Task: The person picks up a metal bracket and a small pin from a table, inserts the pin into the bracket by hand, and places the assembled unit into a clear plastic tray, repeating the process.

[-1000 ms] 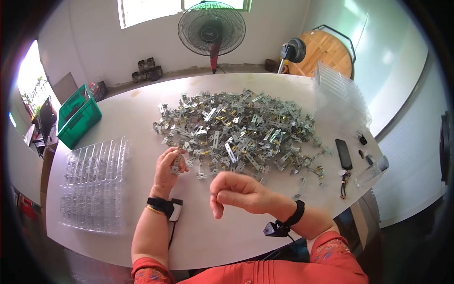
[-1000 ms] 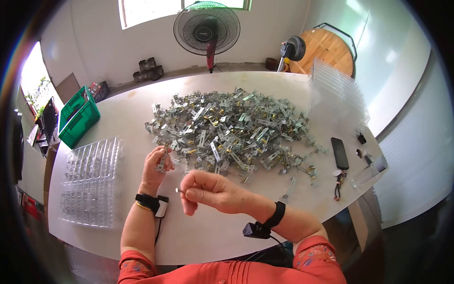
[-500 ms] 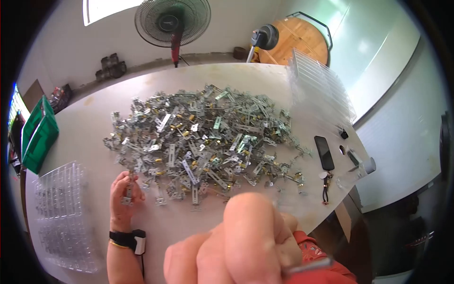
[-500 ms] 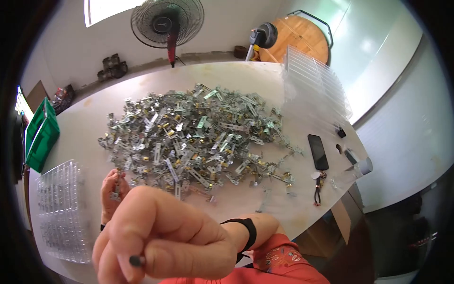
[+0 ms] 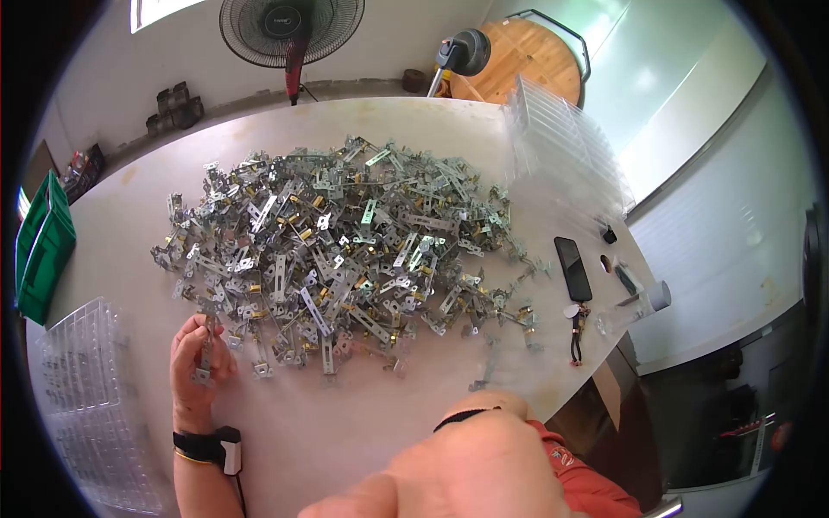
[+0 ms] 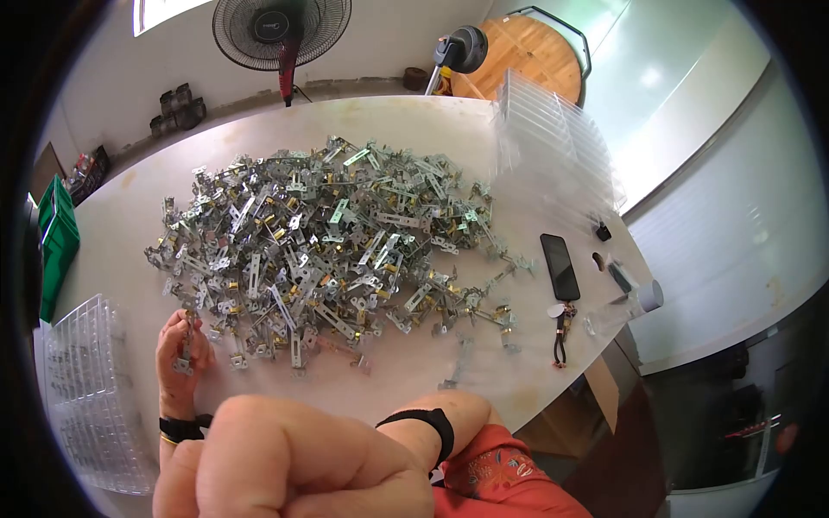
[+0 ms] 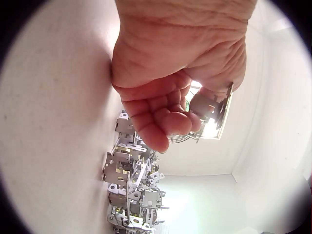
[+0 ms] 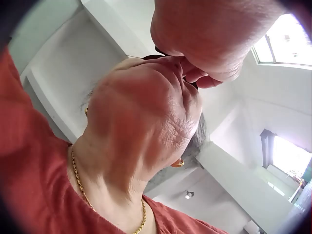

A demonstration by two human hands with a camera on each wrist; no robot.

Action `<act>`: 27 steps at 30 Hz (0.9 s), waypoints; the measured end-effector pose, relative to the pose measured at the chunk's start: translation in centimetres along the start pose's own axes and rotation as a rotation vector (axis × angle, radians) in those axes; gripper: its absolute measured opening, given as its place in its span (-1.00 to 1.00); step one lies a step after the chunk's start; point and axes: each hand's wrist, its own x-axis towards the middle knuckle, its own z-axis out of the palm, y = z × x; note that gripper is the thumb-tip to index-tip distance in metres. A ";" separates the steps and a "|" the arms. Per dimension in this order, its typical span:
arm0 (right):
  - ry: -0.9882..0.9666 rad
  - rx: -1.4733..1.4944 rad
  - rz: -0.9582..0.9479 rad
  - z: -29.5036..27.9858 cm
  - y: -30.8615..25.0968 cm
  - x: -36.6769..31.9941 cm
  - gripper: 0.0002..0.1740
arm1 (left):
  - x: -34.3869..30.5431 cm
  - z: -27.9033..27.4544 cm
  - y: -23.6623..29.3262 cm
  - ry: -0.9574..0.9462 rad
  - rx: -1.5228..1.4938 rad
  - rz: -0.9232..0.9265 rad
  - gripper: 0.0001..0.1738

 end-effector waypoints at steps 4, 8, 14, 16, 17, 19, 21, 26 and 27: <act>-0.129 0.127 -0.080 -2.1 1.4 -0.1 -0.70 | -0.1 0.3 0.3 0.032 0.006 -0.008 -0.77; -0.002 0.239 -0.082 -2.7 2.3 -0.3 -0.66 | -0.1 0.2 0.3 0.037 0.002 -0.017 -0.78; -0.290 0.230 -0.056 -3.9 1.2 1.5 -0.61 | -0.1 0.3 0.1 0.057 0.016 -0.013 -0.80; -0.305 0.218 -0.024 -4.5 1.0 1.5 -0.61 | -0.1 0.1 0.1 0.048 0.014 -0.023 -0.80; -0.312 0.214 -0.006 -4.8 1.0 1.4 -0.61 | -0.1 0.0 0.1 0.041 0.016 -0.028 -0.80; -0.328 0.209 0.030 -5.2 0.9 1.4 -0.60 | 0.0 0.0 0.2 0.040 0.017 -0.029 -0.80; -0.346 0.204 0.066 -5.6 0.9 1.3 -0.60 | -0.1 0.0 0.2 0.037 0.018 -0.027 -0.80; -0.385 0.198 0.139 -5.8 1.4 1.2 -0.59 | -0.3 0.6 0.4 0.056 0.035 -0.024 -0.79; -0.355 0.300 0.101 -5.6 2.0 1.4 -0.58 | -0.3 0.7 0.5 0.057 0.037 -0.019 -0.79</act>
